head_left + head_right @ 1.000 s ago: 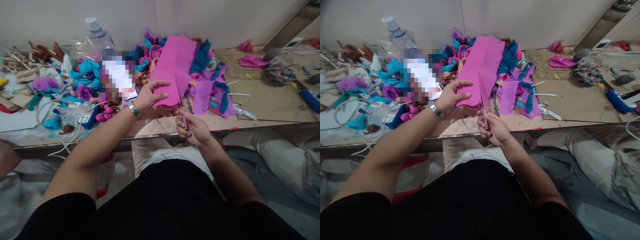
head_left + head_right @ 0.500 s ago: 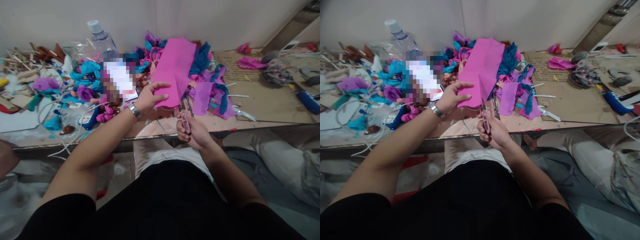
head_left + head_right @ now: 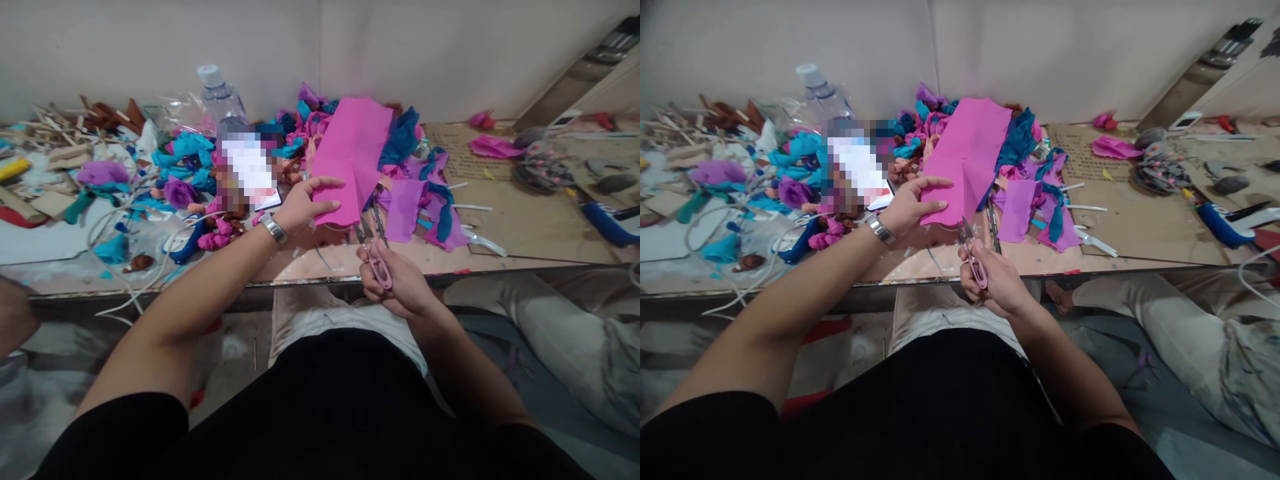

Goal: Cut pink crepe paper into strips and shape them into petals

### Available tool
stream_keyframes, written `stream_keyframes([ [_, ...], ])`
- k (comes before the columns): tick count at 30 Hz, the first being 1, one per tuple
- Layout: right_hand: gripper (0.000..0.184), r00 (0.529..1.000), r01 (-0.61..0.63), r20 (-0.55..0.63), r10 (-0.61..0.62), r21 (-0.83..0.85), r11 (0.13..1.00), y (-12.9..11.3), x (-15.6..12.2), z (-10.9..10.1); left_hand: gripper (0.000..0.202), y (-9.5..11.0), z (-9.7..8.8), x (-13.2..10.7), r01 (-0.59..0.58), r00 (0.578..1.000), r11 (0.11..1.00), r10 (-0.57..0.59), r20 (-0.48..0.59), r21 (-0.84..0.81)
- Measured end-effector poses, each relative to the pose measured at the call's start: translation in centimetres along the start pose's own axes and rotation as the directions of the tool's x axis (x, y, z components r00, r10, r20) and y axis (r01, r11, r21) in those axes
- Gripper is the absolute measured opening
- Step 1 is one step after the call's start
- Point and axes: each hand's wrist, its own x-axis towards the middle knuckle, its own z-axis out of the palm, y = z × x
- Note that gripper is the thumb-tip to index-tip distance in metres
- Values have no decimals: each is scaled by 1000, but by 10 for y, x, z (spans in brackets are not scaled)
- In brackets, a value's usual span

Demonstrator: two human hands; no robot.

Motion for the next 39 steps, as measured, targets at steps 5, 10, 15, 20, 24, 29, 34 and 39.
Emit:
stream_keyframes([
  [5,42,998,20,-51,-21,-20,1000,-2,7,-6,57,-4,2,1,-14,1000,999,14,-2,-32],
  [10,44,999,11,-50,-12,-21,1000,-2,14,-8,57,-8,2,2,-11,1000,998,11,3,-56],
  [15,45,997,33,-63,-34,-18,999,-3,16,-9,59,-5,1,1,4,1000,999,-4,-3,-46],
  [20,48,993,62,-98,-67,-53,997,1,19,-11,59,-4,0,2,-3,1000,999,3,-1,-35],
  [24,49,988,76,-127,-83,-62,995,4,21,-13,58,-1,-1,1,-20,1000,999,20,-1,-27],
  [29,47,989,80,-119,-87,-61,995,3,17,-8,58,-2,1,1,-24,1000,999,24,8,-31],
  [34,47,991,79,-101,-87,-79,994,1,4,1,58,-1,2,0,15,1000,998,-15,7,-57],
  [39,42,992,80,-87,-88,-92,993,3,1,1,54,4,2,-4,52,998,997,-51,21,-61],
])
